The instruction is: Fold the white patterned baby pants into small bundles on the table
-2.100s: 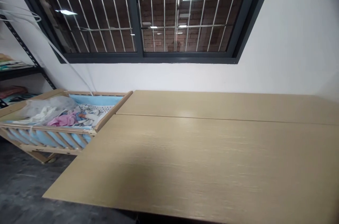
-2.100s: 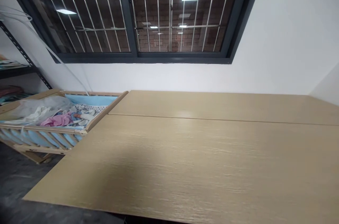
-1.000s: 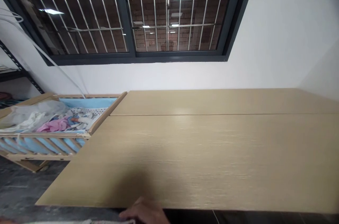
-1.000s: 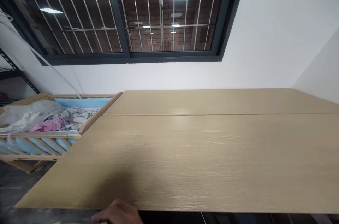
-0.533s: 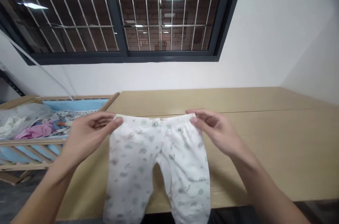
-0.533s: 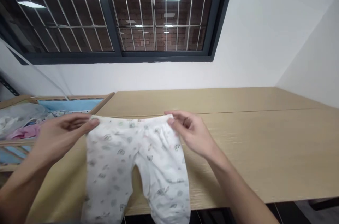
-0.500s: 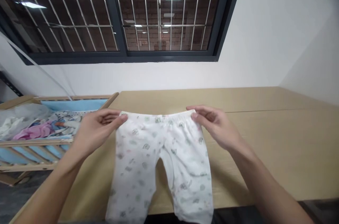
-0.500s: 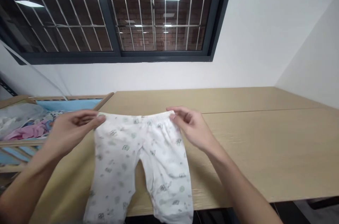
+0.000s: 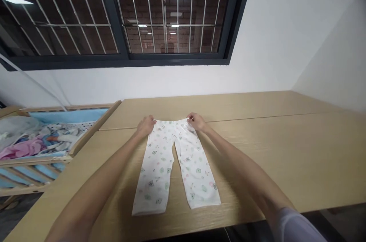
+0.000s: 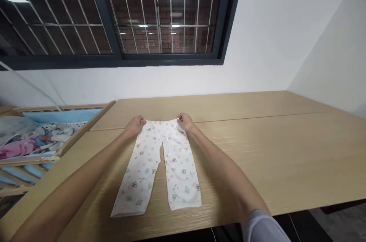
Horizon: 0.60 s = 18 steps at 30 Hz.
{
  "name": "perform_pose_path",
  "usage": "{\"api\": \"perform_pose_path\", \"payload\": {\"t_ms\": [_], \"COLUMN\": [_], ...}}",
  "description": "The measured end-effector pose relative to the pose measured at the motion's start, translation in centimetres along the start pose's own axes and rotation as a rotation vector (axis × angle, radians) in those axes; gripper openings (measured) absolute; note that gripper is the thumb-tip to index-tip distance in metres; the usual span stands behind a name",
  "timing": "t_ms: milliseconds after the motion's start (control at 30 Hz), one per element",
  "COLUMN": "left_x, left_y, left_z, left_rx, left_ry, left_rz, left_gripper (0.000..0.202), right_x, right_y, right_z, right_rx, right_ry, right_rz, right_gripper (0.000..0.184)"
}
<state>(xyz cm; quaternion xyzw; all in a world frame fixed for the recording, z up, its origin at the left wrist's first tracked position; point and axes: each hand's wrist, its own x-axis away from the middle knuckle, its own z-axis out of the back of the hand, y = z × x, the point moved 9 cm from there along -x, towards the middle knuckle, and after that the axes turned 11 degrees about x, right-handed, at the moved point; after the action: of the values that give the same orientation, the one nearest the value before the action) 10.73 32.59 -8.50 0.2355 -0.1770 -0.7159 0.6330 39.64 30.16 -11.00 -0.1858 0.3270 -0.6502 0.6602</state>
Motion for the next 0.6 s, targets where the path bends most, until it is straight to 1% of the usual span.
{"api": "perform_pose_path", "payload": {"t_ms": [67,133,233,300,367,433,467,533,600], "left_x": [-0.4,-0.2,1.0,2.2,4.2,7.2,9.1,13.9,19.0], "left_y": [-0.7,-0.9,-0.4,1.0,3.5,6.9,8.8,12.6,15.9], "left_z": [-1.4,-2.2,-2.2,-1.5,-1.1,-1.9,-2.9,-5.5,-8.2], "left_rx": [-0.033,-0.059,-0.094,-0.117,-0.129,-0.121,-0.11,-0.086,-0.076], "left_ry": [-0.015,-0.03,-0.028,0.003,0.017,-0.043,-0.108,-0.276,-0.407], "left_rz": [0.048,0.072,0.076,0.045,-0.031,-0.146,-0.208,-0.322,-0.413], "left_gripper": [0.033,0.035,0.036,0.037,0.037,0.035,0.033,0.032,0.039], "right_x": [-0.6,-0.9,-1.1,-1.2,-1.4,-1.5,-1.6,-1.8,-1.8], "right_y": [0.8,1.6,2.8,3.4,3.8,4.1,4.2,4.2,4.2], "right_z": [-1.2,-2.1,-3.1,-3.3,-3.3,-3.1,-3.0,-2.9,-2.9], "right_rx": [0.068,0.128,0.196,0.221,0.231,0.234,0.235,0.238,0.245], "right_ry": [0.022,0.031,0.021,0.007,-0.006,-0.019,-0.026,-0.041,-0.056], "right_rz": [-0.025,-0.059,-0.101,-0.114,-0.121,-0.129,-0.133,-0.138,-0.14], "right_gripper": [0.01,0.012,0.013,0.014,0.017,0.019,0.018,0.016,0.015]}}
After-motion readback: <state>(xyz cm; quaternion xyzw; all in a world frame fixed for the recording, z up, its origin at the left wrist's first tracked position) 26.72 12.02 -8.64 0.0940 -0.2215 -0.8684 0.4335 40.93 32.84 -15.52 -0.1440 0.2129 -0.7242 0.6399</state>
